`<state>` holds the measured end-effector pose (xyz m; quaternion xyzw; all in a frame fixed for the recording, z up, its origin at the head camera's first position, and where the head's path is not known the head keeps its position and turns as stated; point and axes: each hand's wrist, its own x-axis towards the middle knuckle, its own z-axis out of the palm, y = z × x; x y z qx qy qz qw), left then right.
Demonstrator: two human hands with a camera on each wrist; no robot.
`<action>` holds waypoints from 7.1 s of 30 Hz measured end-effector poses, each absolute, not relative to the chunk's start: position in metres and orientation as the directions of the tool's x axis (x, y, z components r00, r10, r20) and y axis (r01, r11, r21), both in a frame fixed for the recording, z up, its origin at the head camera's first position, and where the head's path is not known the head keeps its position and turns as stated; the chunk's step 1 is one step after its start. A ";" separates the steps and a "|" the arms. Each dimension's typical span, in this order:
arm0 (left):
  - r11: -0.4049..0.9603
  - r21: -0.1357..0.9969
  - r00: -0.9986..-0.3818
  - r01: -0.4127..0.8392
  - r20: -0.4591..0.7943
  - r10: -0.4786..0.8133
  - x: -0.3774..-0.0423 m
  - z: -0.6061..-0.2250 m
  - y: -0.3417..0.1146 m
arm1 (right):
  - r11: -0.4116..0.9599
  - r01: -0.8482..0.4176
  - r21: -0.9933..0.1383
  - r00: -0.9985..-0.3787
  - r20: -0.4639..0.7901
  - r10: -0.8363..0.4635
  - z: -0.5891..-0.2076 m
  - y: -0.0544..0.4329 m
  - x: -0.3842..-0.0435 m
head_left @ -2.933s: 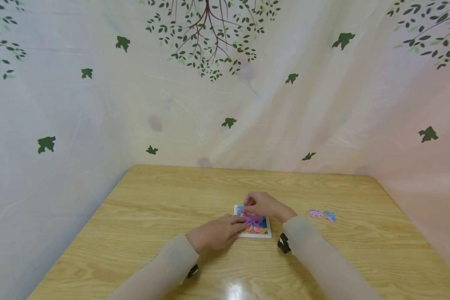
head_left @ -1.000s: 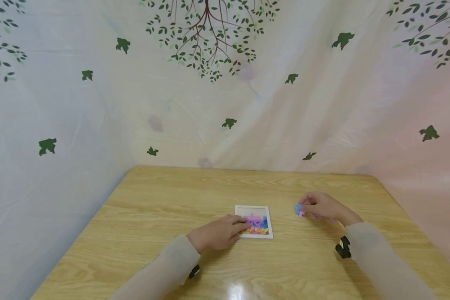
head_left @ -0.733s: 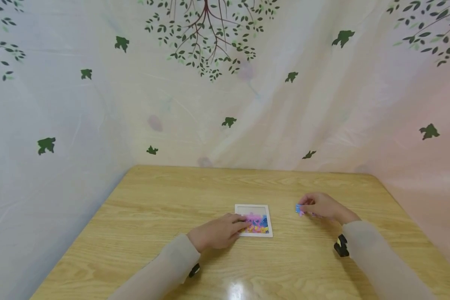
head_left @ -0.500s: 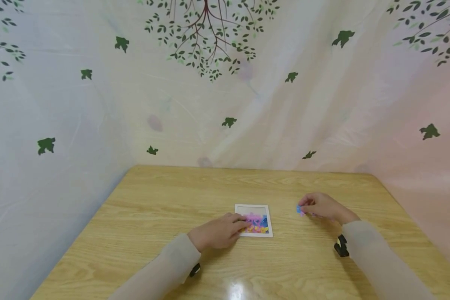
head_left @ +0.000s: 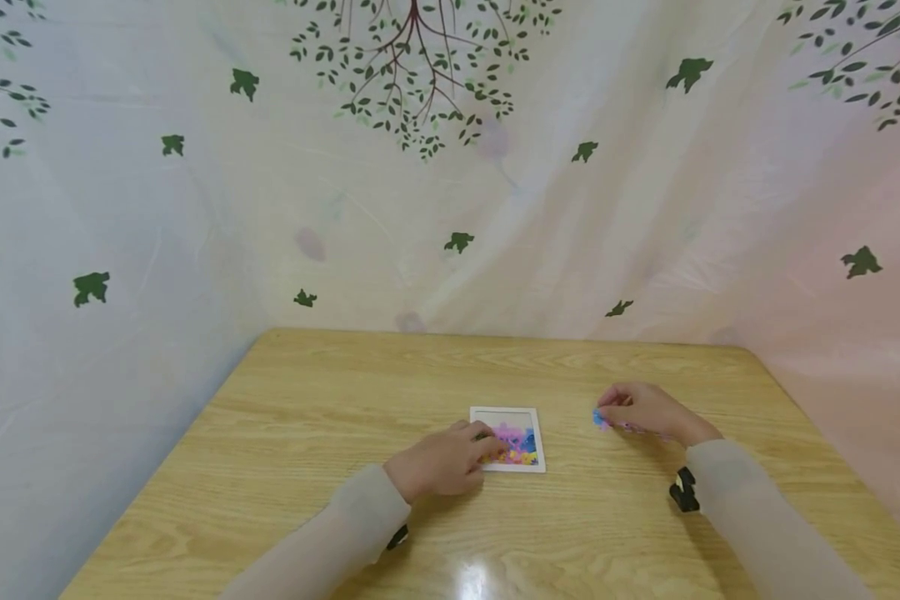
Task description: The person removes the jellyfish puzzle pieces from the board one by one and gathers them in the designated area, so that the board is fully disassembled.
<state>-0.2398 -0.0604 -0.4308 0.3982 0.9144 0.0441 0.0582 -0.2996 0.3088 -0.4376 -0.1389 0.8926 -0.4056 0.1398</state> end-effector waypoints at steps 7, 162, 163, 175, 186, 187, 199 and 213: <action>0.682 0.101 -0.678 0.724 -0.074 0.731 -0.240 -0.431 -0.057 | 0.668 -0.147 -0.729 -0.933 -0.122 -0.338 -0.431 0.303 -0.298; 0.658 0.046 -0.651 0.752 -0.109 0.752 -0.238 -0.434 -0.053 | 0.626 -0.301 -0.719 -0.890 -0.023 -0.455 -0.446 0.389 -0.242; 0.658 0.048 -0.651 0.752 -0.110 0.751 -0.238 -0.434 -0.053 | 0.630 -0.302 -0.716 -0.892 -0.022 -0.452 -0.446 0.388 -0.241; 0.644 0.014 -0.639 0.765 -0.106 0.761 -0.237 -0.433 -0.053 | 0.636 -0.297 -0.712 -0.896 -0.023 -0.444 -0.451 0.387 -0.242; 0.663 0.076 -0.652 0.745 -0.126 0.748 -0.237 -0.434 -0.054 | 0.637 -0.297 -0.711 -0.900 -0.016 -0.436 -0.447 0.385 -0.240; 0.662 0.086 -0.652 0.744 -0.124 0.748 -0.237 -0.434 -0.054 | 0.637 -0.286 -0.716 -0.900 -0.027 -0.435 -0.446 0.385 -0.241; 0.638 0.126 -0.628 0.760 -0.110 0.770 -0.240 -0.435 -0.057 | 0.650 -0.264 -0.712 -0.888 -0.083 -0.452 -0.429 0.355 -0.253; 0.634 0.076 -0.630 0.769 -0.076 0.773 -0.235 -0.431 -0.065 | 0.604 -0.410 -0.683 -0.790 -0.066 -0.610 -0.421 0.257 -0.284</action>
